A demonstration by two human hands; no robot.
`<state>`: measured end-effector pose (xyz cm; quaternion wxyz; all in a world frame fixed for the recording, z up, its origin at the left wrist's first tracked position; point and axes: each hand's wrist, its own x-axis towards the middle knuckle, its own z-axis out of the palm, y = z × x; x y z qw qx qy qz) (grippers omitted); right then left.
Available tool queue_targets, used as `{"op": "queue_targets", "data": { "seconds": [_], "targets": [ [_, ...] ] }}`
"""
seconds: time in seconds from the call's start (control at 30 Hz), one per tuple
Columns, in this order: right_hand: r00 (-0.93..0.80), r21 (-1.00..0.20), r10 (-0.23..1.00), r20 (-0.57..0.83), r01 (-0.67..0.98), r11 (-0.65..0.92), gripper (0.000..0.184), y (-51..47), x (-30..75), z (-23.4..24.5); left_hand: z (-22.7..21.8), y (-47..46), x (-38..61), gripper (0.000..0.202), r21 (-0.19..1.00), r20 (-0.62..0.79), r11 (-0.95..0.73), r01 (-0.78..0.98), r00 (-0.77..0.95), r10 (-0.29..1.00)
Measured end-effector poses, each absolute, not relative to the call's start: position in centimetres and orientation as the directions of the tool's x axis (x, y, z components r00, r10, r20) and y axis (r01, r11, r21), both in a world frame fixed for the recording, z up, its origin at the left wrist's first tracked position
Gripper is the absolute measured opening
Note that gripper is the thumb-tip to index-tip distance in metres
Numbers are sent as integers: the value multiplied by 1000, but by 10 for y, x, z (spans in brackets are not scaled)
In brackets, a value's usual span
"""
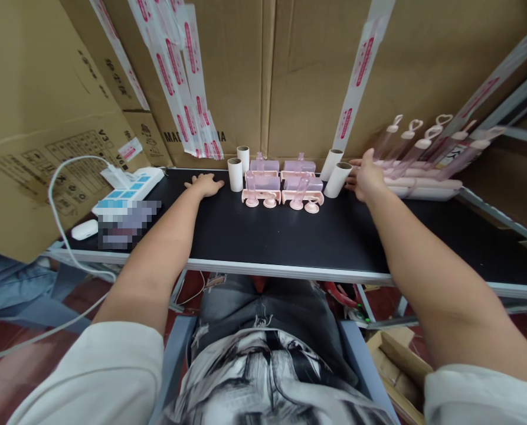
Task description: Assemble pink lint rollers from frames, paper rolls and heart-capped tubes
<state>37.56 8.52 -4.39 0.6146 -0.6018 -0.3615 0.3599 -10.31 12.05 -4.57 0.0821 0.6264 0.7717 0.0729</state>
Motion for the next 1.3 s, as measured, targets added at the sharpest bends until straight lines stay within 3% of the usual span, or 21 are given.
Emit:
{"op": "queue_targets", "data": {
  "seconds": [0.63,1.3],
  "targets": [
    [607,-978,772,189,44,204,44,79,370,-31,-47,121,-103,86,229,-8,187,955,-190,982],
    [585,-972,788,192,3,234,32,64,359,-19,-43,118,-102,90,197,-32,184,963,-181,983]
  ]
}}
